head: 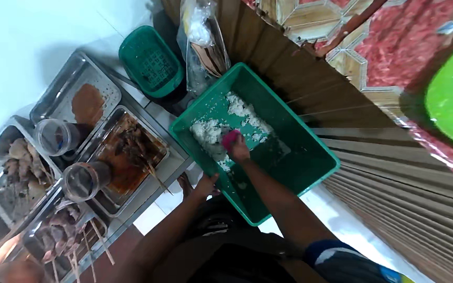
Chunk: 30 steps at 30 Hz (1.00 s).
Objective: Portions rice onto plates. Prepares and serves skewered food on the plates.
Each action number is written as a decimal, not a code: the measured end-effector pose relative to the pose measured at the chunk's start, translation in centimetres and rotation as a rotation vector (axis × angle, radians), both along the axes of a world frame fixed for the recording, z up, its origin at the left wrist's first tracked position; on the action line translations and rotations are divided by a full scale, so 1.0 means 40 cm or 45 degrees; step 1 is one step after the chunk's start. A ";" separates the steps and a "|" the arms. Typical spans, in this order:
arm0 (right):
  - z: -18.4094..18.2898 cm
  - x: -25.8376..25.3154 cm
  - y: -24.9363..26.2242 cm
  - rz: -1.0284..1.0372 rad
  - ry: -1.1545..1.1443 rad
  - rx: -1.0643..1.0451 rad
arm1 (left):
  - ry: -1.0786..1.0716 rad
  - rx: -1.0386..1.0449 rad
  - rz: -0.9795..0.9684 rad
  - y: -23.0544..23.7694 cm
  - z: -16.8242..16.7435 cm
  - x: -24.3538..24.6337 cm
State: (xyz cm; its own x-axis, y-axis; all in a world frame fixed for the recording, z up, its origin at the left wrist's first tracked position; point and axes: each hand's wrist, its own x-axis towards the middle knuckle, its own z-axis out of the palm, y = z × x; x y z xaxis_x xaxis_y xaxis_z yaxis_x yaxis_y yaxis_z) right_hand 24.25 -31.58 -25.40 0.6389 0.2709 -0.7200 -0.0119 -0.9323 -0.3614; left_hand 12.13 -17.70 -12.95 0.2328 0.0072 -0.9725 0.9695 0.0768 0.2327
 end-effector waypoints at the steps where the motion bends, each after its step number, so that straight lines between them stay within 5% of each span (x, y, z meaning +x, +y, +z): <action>1: 0.006 -0.016 0.012 -0.007 0.052 0.003 | 0.004 -0.016 0.005 0.002 -0.003 0.000; 9: 0.013 -0.128 0.048 -0.370 0.258 -0.042 | 0.007 -0.030 0.005 0.007 -0.012 0.005; 23: 0.080 -0.119 0.013 0.000 0.231 0.281 | -0.025 -0.011 0.097 0.004 -0.005 0.016; 26: 0.094 -0.111 -0.055 -0.260 0.292 0.469 | -0.019 -0.010 0.070 0.004 -0.005 0.010; 30: 0.147 -0.088 -0.186 -0.943 0.649 0.807 | 0.022 -0.009 0.008 0.015 0.018 0.008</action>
